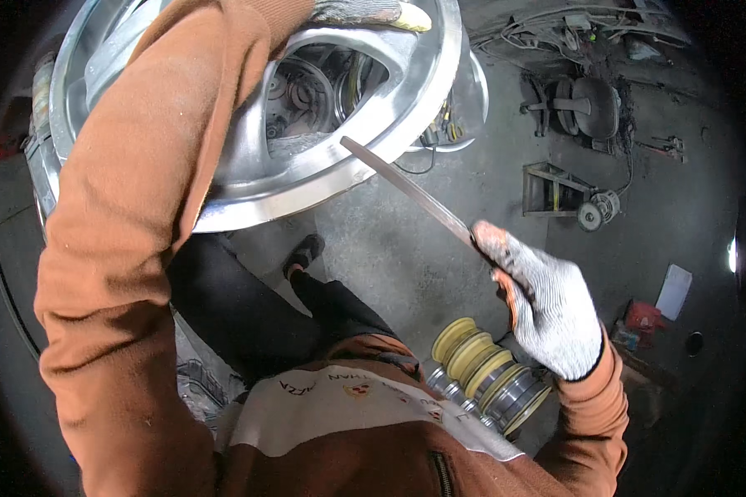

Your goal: The person uses a metal file and sandpaper to smooth the surfaces of a car wheel rim. They rotate the rim on a stand while filing the outer edges and then use a piece of sandpaper on the inner areas and spokes.

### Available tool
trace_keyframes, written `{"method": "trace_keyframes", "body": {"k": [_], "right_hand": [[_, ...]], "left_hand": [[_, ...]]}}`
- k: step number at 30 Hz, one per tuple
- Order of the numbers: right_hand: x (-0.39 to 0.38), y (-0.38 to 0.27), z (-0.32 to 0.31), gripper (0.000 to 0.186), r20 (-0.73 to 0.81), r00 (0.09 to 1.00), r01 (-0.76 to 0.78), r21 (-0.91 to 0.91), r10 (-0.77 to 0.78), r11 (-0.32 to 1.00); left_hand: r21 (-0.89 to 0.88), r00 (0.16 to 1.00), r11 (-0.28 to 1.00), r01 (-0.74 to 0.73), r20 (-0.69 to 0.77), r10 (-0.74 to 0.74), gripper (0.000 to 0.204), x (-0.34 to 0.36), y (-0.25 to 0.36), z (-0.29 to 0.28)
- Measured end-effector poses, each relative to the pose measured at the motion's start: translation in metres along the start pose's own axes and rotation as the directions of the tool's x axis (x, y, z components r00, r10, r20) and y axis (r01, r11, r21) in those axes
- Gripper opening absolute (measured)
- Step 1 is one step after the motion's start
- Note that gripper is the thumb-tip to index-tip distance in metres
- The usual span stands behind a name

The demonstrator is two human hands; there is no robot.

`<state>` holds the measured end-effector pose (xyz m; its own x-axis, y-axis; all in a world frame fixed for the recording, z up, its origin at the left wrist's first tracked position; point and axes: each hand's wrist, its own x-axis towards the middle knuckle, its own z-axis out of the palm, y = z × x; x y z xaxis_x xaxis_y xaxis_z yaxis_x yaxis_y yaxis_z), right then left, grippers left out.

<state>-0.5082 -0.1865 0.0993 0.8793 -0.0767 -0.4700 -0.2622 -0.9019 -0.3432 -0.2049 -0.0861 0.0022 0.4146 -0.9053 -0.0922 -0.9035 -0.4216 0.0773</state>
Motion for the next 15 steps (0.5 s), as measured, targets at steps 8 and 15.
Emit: {"method": "trace_keyframes", "body": {"k": [8, 15], "right_hand": [[0.047, -0.01, 0.008, 0.038, 0.006, 1.0, -0.012, -0.003, 0.012, 1.0], [0.051, -0.005, 0.017, 0.036, -0.131, 0.988, 0.086, 0.024, -0.082, 0.996]], "left_hand": [[-0.018, 0.985, 0.998, 0.064, -0.162, -0.066, 0.069, -0.011, 0.014, -0.001], [-0.07, 0.999, 0.997, 0.036, 0.011, -0.036, 0.068, 0.01, 0.009, -0.001]]}}
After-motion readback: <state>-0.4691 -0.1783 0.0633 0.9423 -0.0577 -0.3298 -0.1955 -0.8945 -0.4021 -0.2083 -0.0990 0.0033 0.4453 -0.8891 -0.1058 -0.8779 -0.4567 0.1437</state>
